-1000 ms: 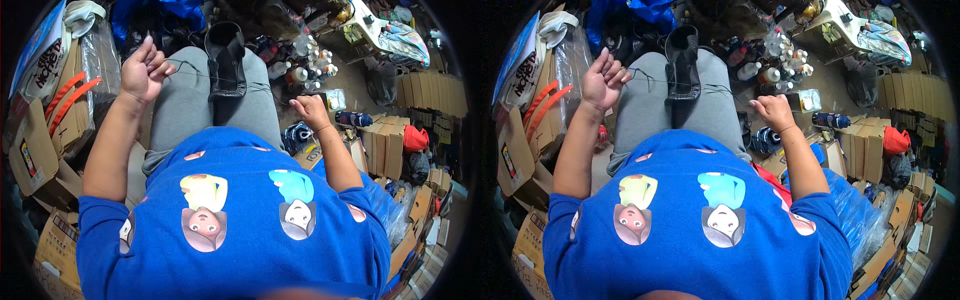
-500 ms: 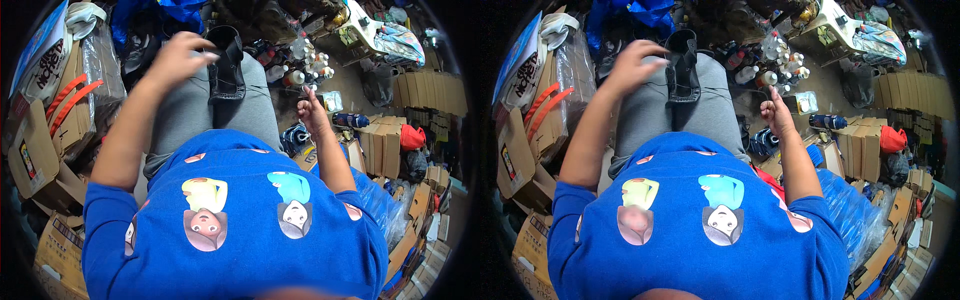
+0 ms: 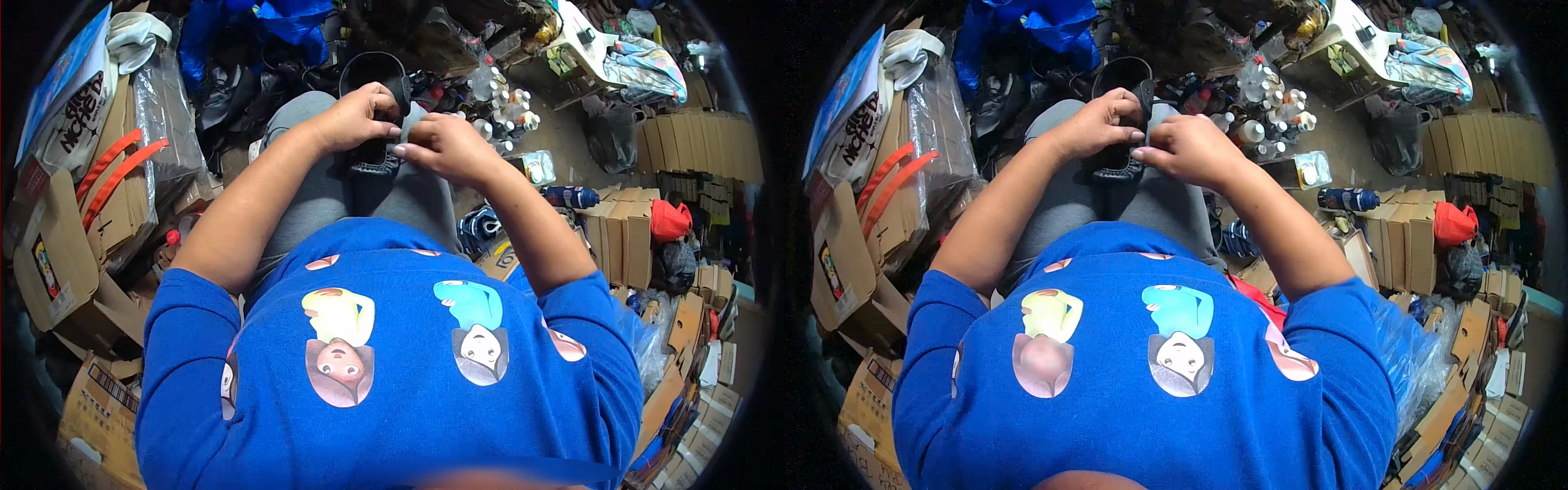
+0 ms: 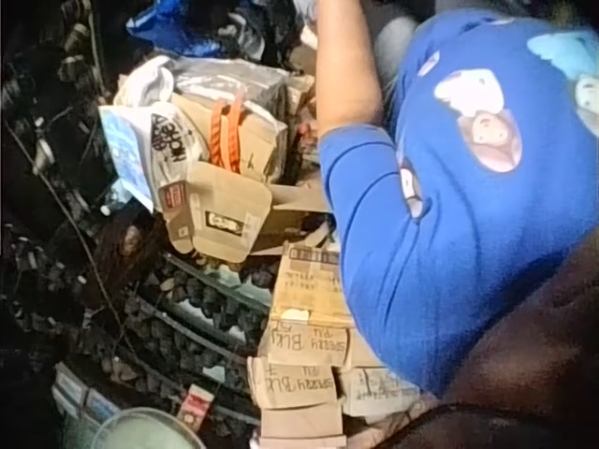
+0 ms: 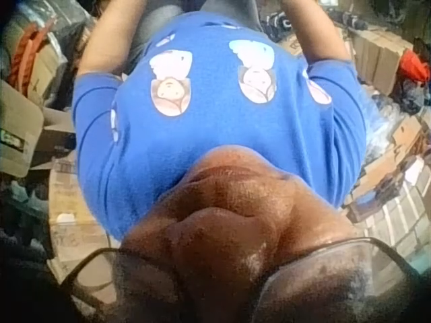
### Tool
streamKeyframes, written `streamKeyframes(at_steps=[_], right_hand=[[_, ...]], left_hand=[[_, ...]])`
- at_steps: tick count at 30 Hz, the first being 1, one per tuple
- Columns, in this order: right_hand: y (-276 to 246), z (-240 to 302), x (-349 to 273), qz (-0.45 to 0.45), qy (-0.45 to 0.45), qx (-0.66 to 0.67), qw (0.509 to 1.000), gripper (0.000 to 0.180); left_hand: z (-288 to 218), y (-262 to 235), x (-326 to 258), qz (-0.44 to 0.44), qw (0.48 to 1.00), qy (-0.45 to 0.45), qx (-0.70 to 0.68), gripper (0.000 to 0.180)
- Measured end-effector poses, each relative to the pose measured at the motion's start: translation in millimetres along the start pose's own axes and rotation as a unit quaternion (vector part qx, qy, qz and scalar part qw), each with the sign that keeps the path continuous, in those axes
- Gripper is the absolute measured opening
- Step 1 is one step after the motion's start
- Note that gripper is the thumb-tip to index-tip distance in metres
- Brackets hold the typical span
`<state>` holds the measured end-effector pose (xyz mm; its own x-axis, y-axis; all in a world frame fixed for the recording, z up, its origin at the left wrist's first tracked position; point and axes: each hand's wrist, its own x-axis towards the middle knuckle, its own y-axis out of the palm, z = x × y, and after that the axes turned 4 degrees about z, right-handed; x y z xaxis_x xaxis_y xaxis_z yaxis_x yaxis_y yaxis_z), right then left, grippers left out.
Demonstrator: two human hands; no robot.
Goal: Thread laces through the eyelets of a black shoe.
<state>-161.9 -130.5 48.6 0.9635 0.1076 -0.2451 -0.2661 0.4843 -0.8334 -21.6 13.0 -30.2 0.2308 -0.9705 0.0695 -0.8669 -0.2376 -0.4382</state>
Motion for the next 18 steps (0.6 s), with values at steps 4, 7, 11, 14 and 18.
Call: streamKeyframes(at_steps=[4, 7, 11, 14, 18], right_hand=[[3, -2, 16, 0.101, -0.015, 0.0, 0.995, 0.029], [4, -3, 12, 0.104, -0.038, 0.01, 0.994, 0.024], [9, -12, -7, 0.053, -0.049, 0.045, 0.996, 0.026], [6, -8, -23, 0.041, -0.036, 0.121, 0.991, 0.029], [-19, 4, -45, -0.009, 0.018, 0.259, 0.966, 0.027]], left_hand=[[4, 2, -1, -0.011, 1.0, -0.002, -0.007, 0.022], [5, 4, -2, -0.02, 1.0, 0.001, 0.005, 0.023], [0, 5, 0, -0.007, 1.0, -0.012, -0.021, 0.024], [4, 3, 1, -0.001, 1.0, -0.003, -0.003, 0.026], [-7, -20, -3, 0.085, 0.996, -0.034, 0.019, 0.029]])
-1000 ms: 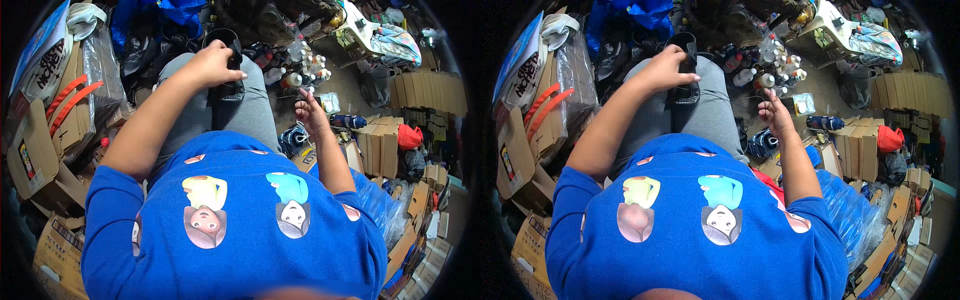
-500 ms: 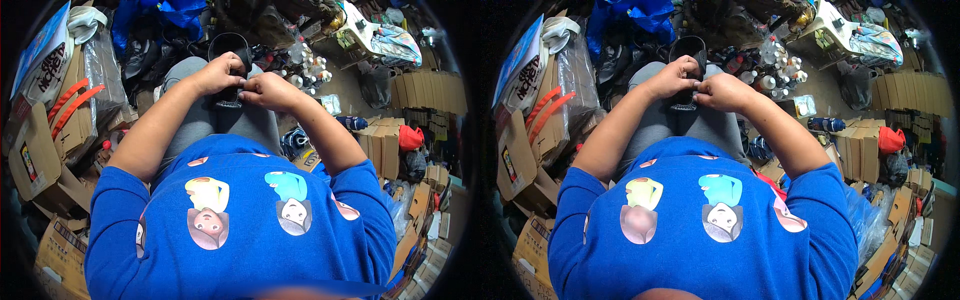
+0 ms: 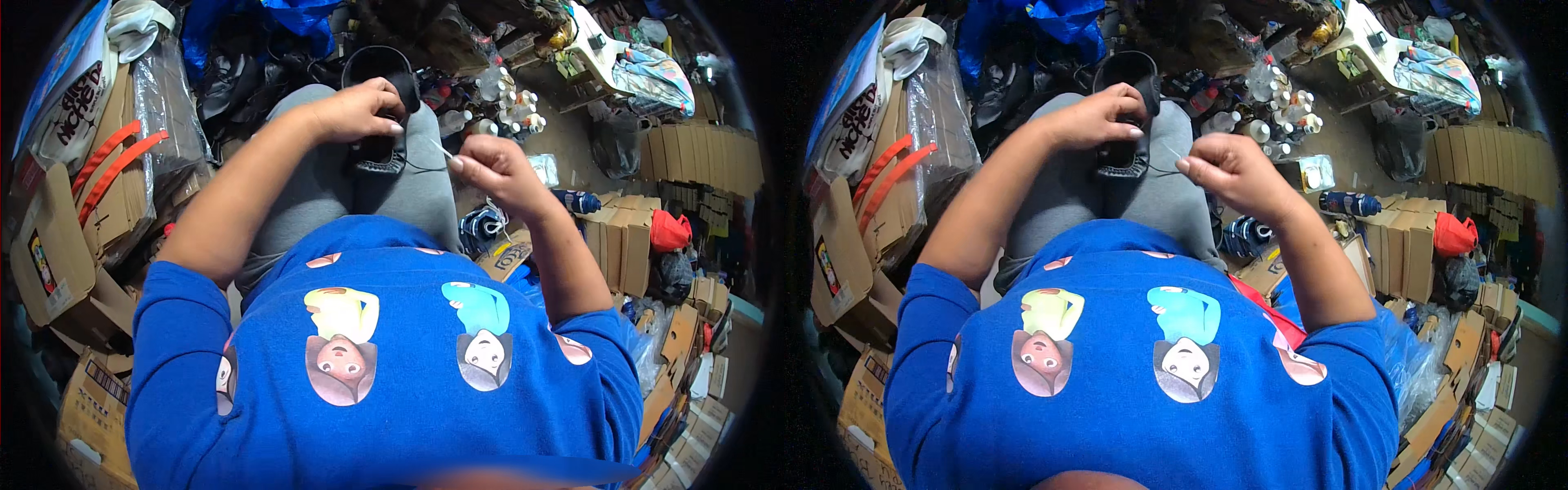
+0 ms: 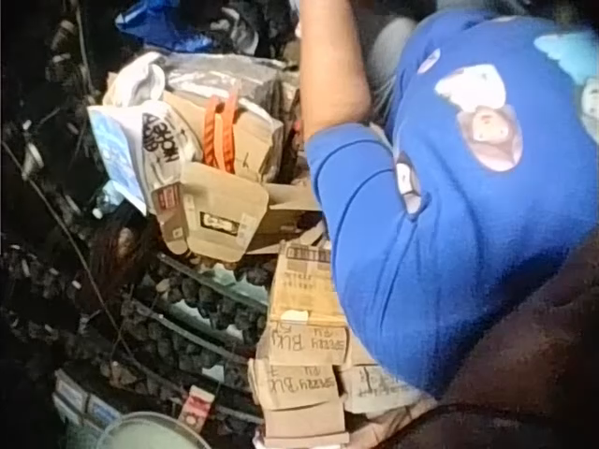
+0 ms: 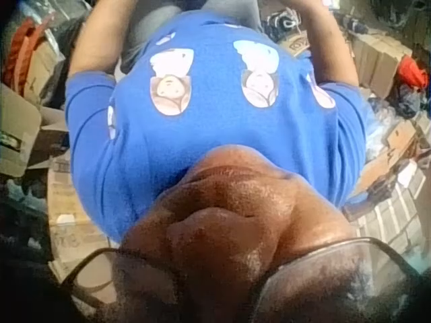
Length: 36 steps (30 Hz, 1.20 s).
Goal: Thread laces through the eyelets of a black shoe.
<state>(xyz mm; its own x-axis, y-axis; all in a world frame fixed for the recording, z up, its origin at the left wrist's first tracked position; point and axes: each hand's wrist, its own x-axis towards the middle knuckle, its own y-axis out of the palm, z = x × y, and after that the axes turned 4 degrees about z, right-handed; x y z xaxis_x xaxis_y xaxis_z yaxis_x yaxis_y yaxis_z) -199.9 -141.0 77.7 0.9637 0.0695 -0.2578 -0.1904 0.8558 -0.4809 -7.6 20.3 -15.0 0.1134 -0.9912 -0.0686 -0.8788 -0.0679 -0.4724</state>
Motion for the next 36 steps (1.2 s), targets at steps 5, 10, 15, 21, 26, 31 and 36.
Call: streamKeyframes(at_steps=[5, 10, 15, 21, 26, 31, 36], right_hand=[[4, -9, 17, -0.022, -0.025, -0.115, 0.993, 0.016], [8, -11, 29, -0.005, -0.034, -0.196, 0.98, 0.026], [7, -10, 33, 0.001, -0.02, -0.225, 0.974, 0.025], [4, -7, 32, 0.008, -0.008, -0.236, 0.972, 0.026], [4, -8, 31, 0.013, 0.029, -0.202, 0.979, 0.026], [8, -6, 35, 0.01, 0.009, -0.22, 0.975, 0.025], [6, -3, 41, 0.019, -0.016, -0.244, 0.969, 0.025]], left_hand=[[-13, -21, 6, 0.042, 0.998, -0.018, 0.046, 0.019], [-8, -19, 5, 0.053, 0.998, -0.018, -0.006, 0.018], [-4, -17, 9, 0.055, 0.998, -0.006, -0.036, 0.021], [-3, -15, 18, 0.071, 0.997, 0.009, -0.031, 0.02], [-2, -15, 21, 0.074, 0.997, 0.01, -0.031, 0.021], [0, -14, 20, 0.065, 0.998, 0.003, -0.025, 0.021], [1, -13, 20, 0.062, 0.997, 0.001, -0.038, 0.02]])
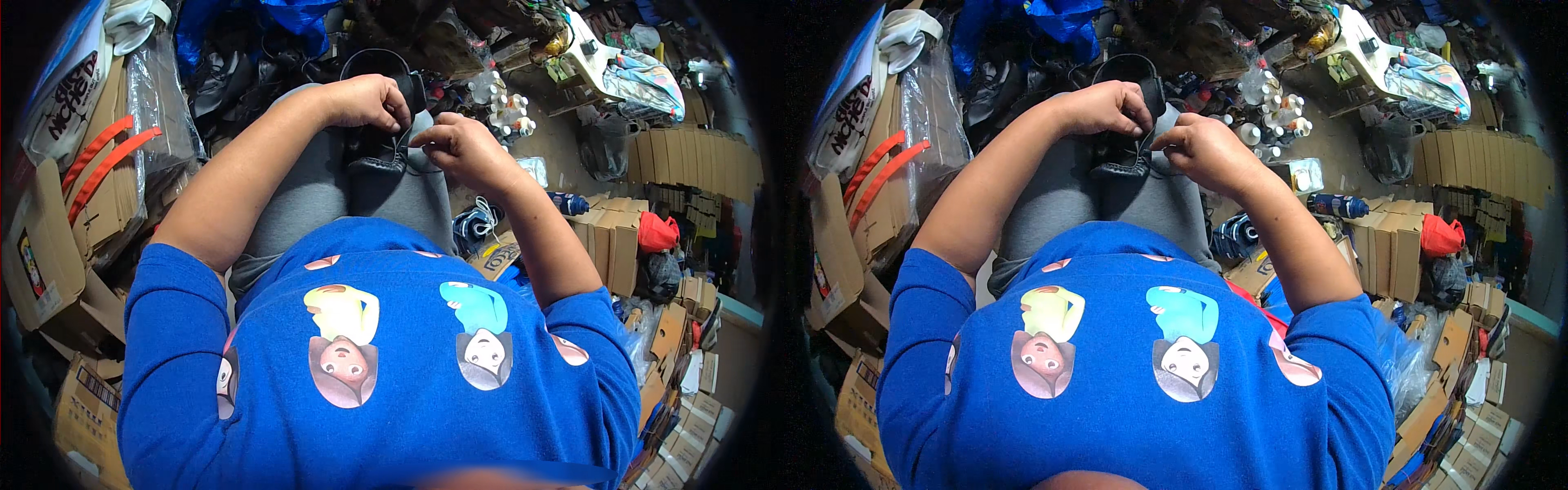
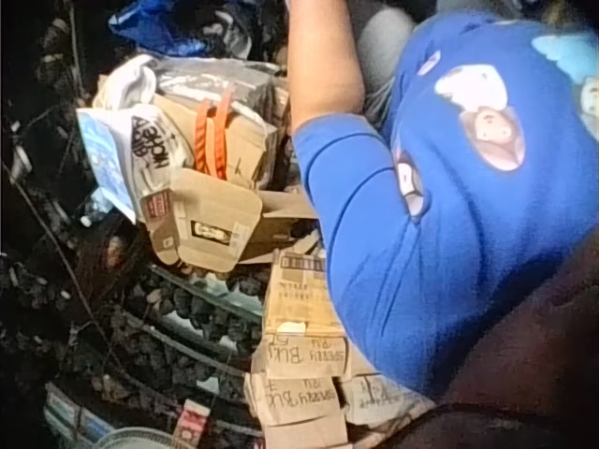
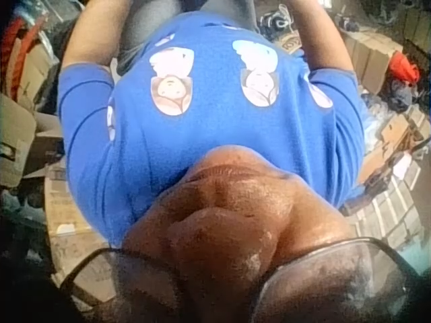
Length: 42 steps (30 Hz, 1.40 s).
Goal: Thread laces through the eyelets of a black shoe.
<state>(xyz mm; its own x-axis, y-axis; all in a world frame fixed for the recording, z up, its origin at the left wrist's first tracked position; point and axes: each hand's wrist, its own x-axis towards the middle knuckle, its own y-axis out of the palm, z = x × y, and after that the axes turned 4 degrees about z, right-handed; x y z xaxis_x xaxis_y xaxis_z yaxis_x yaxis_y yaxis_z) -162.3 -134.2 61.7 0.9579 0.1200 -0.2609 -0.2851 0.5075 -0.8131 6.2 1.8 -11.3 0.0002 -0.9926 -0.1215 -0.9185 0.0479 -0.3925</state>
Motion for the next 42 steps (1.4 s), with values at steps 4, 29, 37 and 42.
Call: streamKeyframes(at_steps=[4, 29, 37, 42], right_hand=[[-5, 4, 3, 0.023, 0.002, -0.037, 0.999, 0.025], [41, -48, 0, -0.014, 0.057, 0.349, 0.935, 0.02], [34, -22, 8, -0.086, -0.009, 0.107, 0.99, 0.019], [36, -24, -4, -0.094, -0.025, 0.064, 0.993, 0.025]], left_hand=[[-1, 1, -2, -0.007, 1.0, 0.004, 0.011, 0.02], [-2, 7, -13, -0.054, 0.997, 0.012, 0.053, 0.033], [-9, 7, -28, -0.15, 0.973, 0.076, 0.158, 0.03], [-31, -3, -81, -0.272, 0.955, -0.074, 0.09, 0.031]])
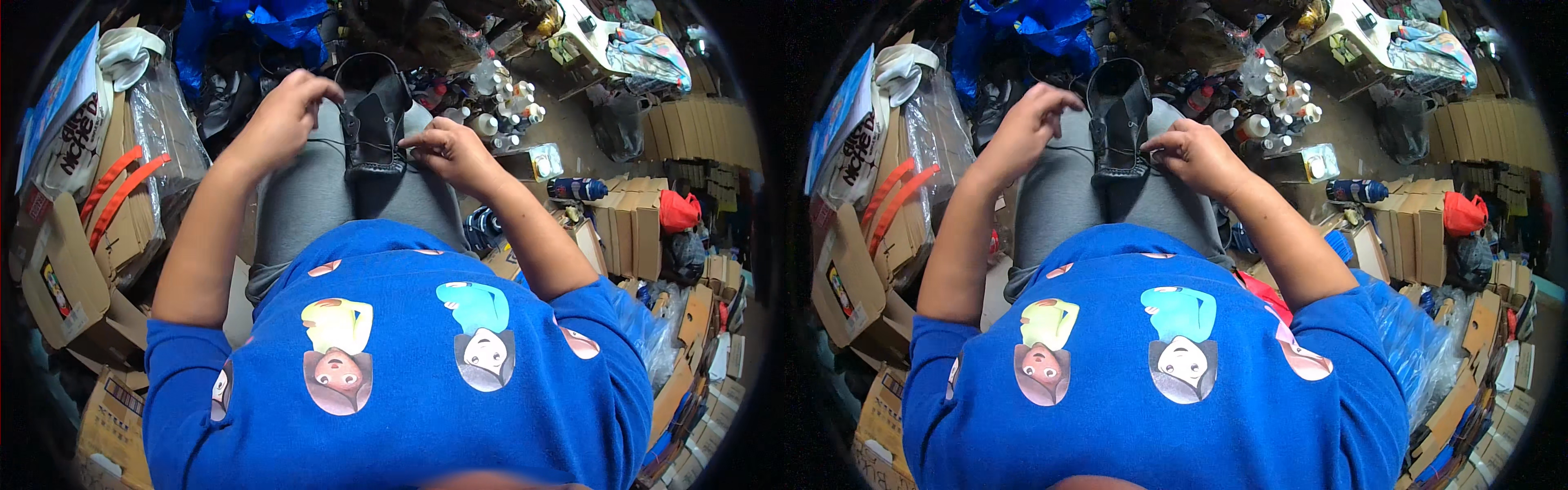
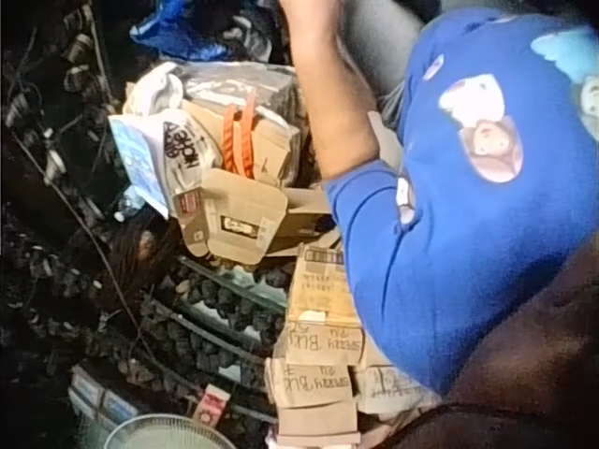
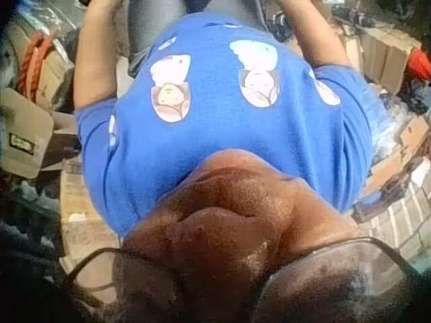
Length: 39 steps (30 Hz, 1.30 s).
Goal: Thread laces through the eyelets of a black shoe.
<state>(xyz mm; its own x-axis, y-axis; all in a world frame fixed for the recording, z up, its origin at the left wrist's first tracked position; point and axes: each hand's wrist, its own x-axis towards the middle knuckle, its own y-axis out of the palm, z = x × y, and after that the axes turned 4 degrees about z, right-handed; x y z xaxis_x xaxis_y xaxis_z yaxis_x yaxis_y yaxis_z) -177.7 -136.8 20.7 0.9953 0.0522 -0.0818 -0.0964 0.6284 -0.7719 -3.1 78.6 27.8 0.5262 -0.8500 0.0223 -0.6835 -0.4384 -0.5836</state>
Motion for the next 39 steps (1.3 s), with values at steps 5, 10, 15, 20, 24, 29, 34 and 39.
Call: streamKeyframes(at_steps=[5, 10, 15, 20, 24, 29, 34, 39], right_hand=[[20, 13, -16, -0.081, -0.038, -0.156, 0.984, 0.032], [26, 21, -19, -0.092, -0.022, -0.189, 0.977, 0.032], [15, 2, -13, -0.026, -0.001, -0.081, 0.996, 0.035], [-8, -18, 9, 0.09, 0.038, 0.036, 0.995, 0.031], [-13, -26, 21, 0.121, 0.038, 0.04, 0.991, 0.034], [-16, -23, 23, 0.141, 0.051, 0.077, 0.986, 0.037], [-17, -24, 24, 0.146, 0.055, 0.081, 0.984, 0.037], [-15, -25, 23, 0.137, 0.051, 0.121, 0.982, 0.035]], left_hand=[[-10, 20, -42, -0.012, 0.997, 0.034, 0.067, 0.023], [-12, 41, -43, -0.042, 0.994, 0.064, 0.079, 0.019], [-8, 45, -36, -0.075, 0.957, 0.089, 0.265, 0.019], [-4, 49, -21, -0.034, 0.995, 0.066, 0.07, 0.019], [4, 55, -19, -0.032, 0.987, 0.069, 0.144, 0.023], [8, 56, -19, -0.032, 0.987, 0.067, 0.144, 0.023], [7, 55, -19, -0.026, 0.987, 0.063, 0.148, 0.023], [8, 55, -20, -0.019, 0.986, 0.068, 0.148, 0.026]])
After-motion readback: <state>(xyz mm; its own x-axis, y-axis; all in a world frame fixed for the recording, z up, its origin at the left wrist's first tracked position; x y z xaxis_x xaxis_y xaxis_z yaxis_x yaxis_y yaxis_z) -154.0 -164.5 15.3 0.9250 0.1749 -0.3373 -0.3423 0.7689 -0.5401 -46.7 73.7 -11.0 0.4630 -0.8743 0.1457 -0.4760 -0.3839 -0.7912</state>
